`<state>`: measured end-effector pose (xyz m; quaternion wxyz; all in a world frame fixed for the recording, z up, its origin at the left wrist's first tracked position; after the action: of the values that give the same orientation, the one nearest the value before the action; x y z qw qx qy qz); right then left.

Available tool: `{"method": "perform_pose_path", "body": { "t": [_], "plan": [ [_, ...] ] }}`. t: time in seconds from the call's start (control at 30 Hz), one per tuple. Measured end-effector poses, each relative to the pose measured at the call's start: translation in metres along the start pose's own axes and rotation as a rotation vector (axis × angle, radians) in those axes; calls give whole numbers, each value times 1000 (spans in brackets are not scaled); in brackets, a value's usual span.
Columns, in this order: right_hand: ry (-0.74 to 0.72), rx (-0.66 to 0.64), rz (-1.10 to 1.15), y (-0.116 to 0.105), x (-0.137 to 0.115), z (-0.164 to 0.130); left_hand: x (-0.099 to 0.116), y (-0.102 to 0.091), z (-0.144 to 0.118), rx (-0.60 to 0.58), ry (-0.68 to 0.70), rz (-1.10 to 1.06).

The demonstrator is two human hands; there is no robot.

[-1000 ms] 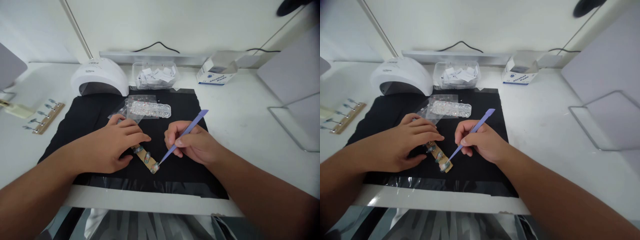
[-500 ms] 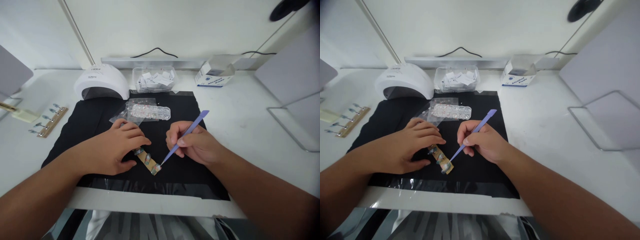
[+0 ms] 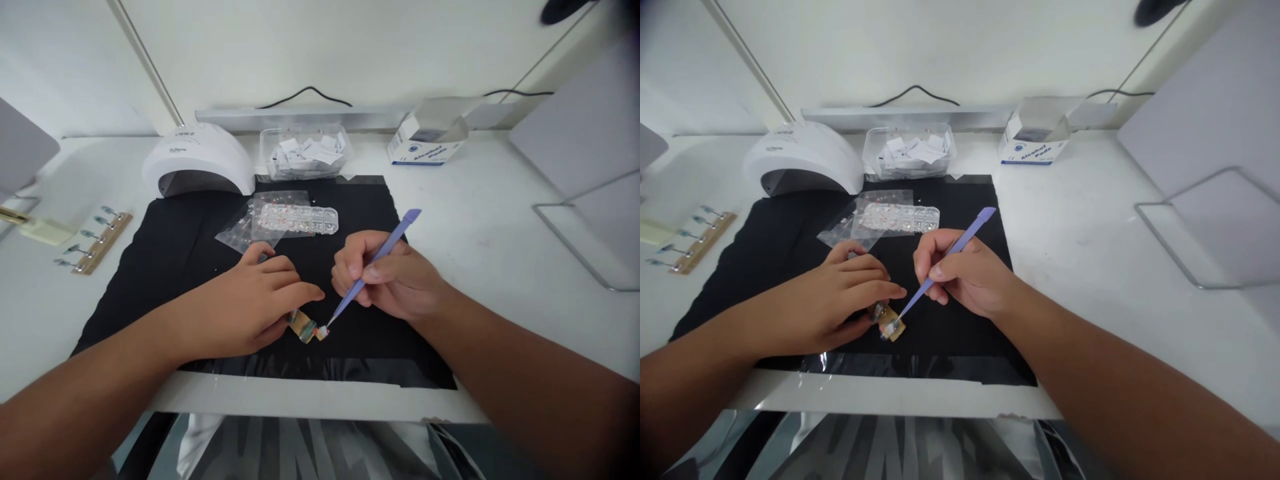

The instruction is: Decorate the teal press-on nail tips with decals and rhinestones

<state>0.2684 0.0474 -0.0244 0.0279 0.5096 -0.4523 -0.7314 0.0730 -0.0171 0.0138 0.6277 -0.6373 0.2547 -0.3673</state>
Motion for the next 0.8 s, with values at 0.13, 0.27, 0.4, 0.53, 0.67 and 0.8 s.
{"method": "perform_pose_path", "body": {
  "t": [0.13, 0.27, 0.4, 0.53, 0.67, 0.8],
  "plan": [
    [-1, 3, 5, 1, -1, 0, 0, 1, 0, -1, 8, 7],
    [6, 24, -5, 1, -1, 1, 0, 2, -1, 11, 5, 7],
    [31, 71, -67, 3, 0, 3, 0, 3, -2, 25, 4, 3],
    [71, 121, -163, 4, 1, 5, -1, 4, -1, 22, -12, -23],
    [107, 141, -212, 5, 2, 6, -1, 3, 0, 26, -13, -9],
    [139, 149, -234, 5, 2, 6, -2, -3, -4, 40, -8, -62]
  ]
}}
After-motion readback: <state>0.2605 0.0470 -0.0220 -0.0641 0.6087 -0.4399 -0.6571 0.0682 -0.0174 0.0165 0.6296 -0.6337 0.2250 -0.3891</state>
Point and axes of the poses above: each hand's wrist, its own z-axis towards the middle knuckle, its own y-axis out of the palm, x = y × z, the point moved 2 cm from there along z, towards the middle knuckle, and after that the axes turned 10 degrees about z, right-handed, at the moved point
